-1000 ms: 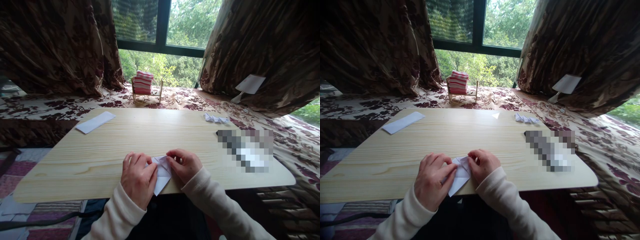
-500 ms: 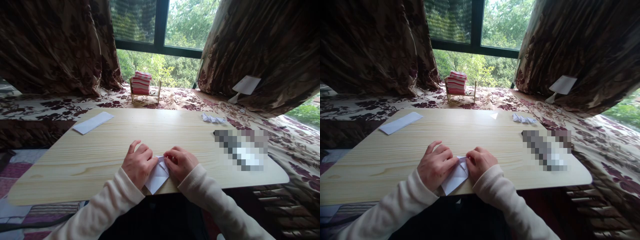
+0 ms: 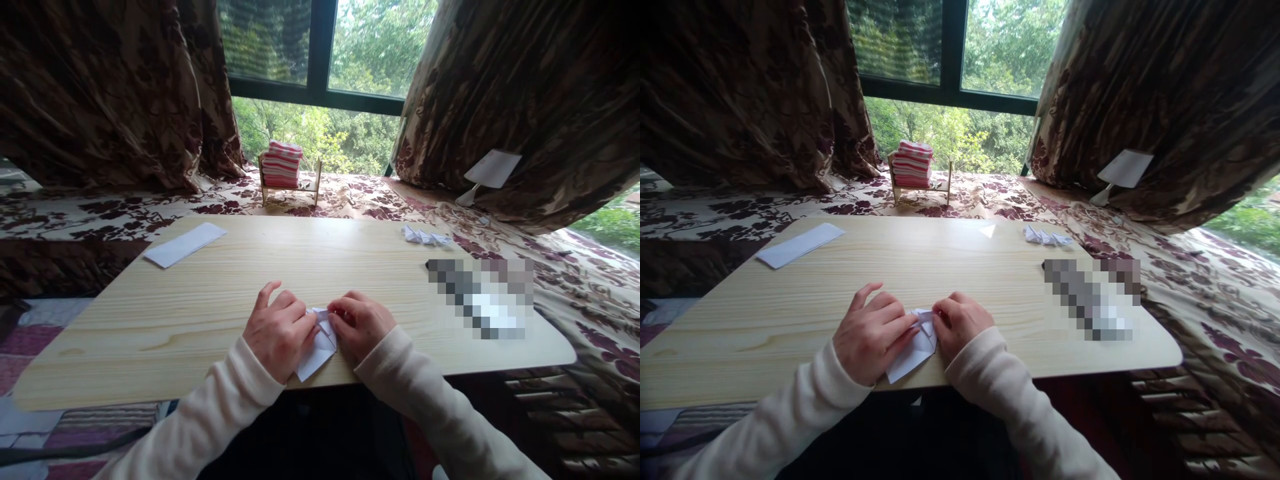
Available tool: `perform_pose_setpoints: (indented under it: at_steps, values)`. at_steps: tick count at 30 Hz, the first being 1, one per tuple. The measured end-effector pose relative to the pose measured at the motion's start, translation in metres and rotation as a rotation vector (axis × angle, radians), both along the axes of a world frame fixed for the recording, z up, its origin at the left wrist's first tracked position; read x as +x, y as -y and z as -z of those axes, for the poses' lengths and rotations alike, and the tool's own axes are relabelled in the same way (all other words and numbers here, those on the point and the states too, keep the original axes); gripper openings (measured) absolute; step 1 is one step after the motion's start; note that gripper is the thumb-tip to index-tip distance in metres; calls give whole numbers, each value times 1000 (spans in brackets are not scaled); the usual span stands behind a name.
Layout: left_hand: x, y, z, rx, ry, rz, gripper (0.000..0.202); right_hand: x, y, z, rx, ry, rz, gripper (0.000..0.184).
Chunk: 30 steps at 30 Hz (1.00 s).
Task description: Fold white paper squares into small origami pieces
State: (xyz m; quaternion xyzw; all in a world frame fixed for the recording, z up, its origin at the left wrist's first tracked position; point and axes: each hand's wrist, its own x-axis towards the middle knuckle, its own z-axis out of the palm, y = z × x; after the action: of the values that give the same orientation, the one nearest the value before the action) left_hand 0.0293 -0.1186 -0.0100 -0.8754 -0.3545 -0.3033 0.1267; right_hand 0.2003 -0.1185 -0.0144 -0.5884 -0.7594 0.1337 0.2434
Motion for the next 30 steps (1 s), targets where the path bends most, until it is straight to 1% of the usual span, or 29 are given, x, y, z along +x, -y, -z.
perform_pose_setpoints:
  at_steps: [3, 5, 7, 10, 15, 20, 25, 30]
  values:
    - [0, 16, 1, -152, 71, -126, 21, 0, 1, 0, 11, 1, -3, 14]
    - [1, 21, 2, -209, 82, -184, 21, 0, 1, 0, 23, 4, -4, 13]
    - [2, 22, 3, -236, 82, -209, 23, 0, 1, 0, 27, -1, -6, 13]
    - [2, 21, 4, -260, 73, -196, 26, 1, 1, 1, 22, -9, -12, 13]
    - [-2, 19, 6, -290, 85, -142, 25, 2, 1, 2, 20, -24, -19, 13]
    - [-2, 12, 10, -314, 139, -195, 34, 3, 0, 3, 29, -44, -26, 13]
    - [1, 9, 11, -360, 150, -154, 23, 4, 2, 5, 41, -94, -30, 15]
    - [3, 11, 12, -359, 177, -119, 19, 5, 2, 6, 43, -109, -35, 16]
